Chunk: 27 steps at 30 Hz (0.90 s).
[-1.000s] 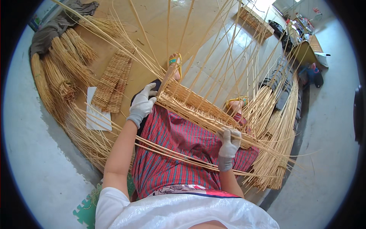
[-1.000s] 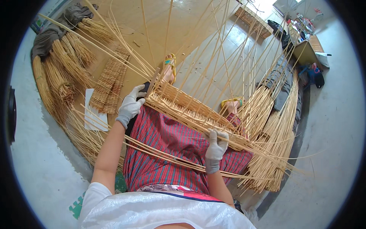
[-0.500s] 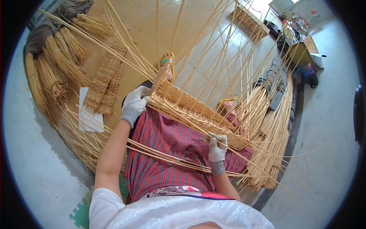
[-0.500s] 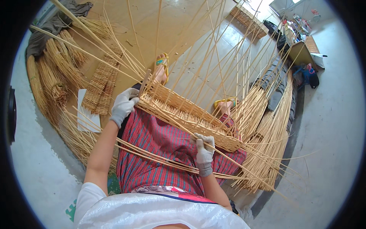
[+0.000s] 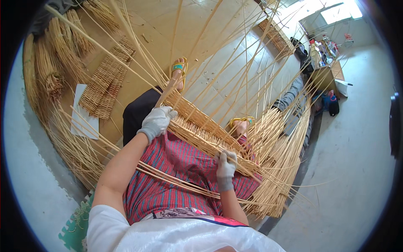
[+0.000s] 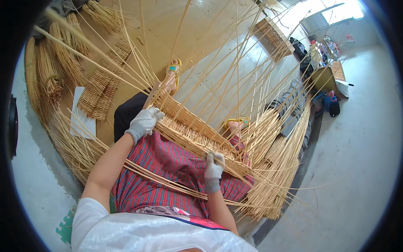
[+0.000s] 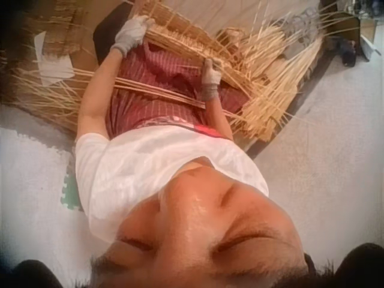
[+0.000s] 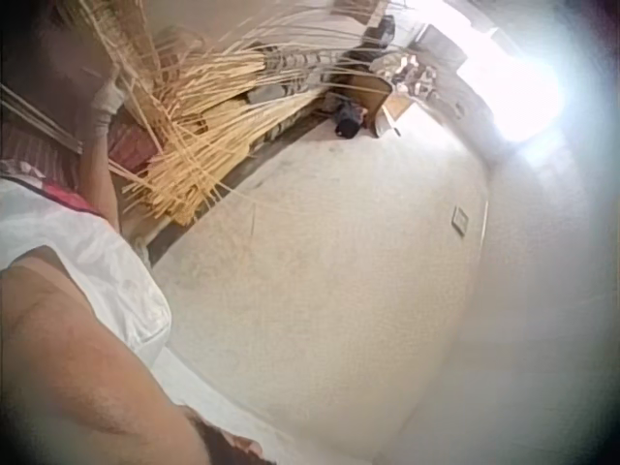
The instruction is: The recorder is weaving a basket or mat using long willow strips while sitting on the floor.
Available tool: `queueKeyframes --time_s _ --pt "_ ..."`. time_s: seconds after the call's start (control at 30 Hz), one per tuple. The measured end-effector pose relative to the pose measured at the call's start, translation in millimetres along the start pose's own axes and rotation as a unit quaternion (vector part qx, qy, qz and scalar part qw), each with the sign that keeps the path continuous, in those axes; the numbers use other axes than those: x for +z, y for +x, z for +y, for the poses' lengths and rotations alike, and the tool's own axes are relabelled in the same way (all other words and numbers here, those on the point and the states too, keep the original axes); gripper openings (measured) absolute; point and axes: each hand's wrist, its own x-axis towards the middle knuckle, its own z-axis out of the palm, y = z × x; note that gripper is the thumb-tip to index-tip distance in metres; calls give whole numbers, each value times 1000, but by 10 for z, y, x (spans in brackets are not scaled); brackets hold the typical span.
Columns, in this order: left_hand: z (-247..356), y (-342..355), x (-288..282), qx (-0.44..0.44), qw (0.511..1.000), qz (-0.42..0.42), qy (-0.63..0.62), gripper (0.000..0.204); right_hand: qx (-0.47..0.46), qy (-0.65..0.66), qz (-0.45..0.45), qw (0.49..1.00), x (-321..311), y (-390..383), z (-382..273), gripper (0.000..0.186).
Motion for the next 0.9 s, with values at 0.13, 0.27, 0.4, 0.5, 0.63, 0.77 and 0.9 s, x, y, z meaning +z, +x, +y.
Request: queueKeyframes --time_s 0.13,0.27,0.4,0.5,0.63,0.77,0.9 --pt "-31 -28 -5 -16 994 -67 -82 22 80 -23 67 994 132 230 -63 17" --pt "-80 -45 143 -3 991 -26 -133 19 -105 -235 -1 966 661 534 -641 10" --pt "-63 -27 290 -26 985 35 -166 25 -289 -285 -53 912 1876 1491 -723 31" --pt "-32 -1 286 -24 988 76 -132 32 -337 -349 3 874 2777 2016 -448 58" --pt "-24 66 206 -43 986 50 -154 32 -213 -31 20 976 2973 1728 -401 48" --pt "-60 96 159 -2 989 55 -138 26 -172 131 -117 969 1846 772 -563 33" --pt "-60 85 177 29 987 36 -154 30 -50 218 -3 975 1155 235 -255 61"
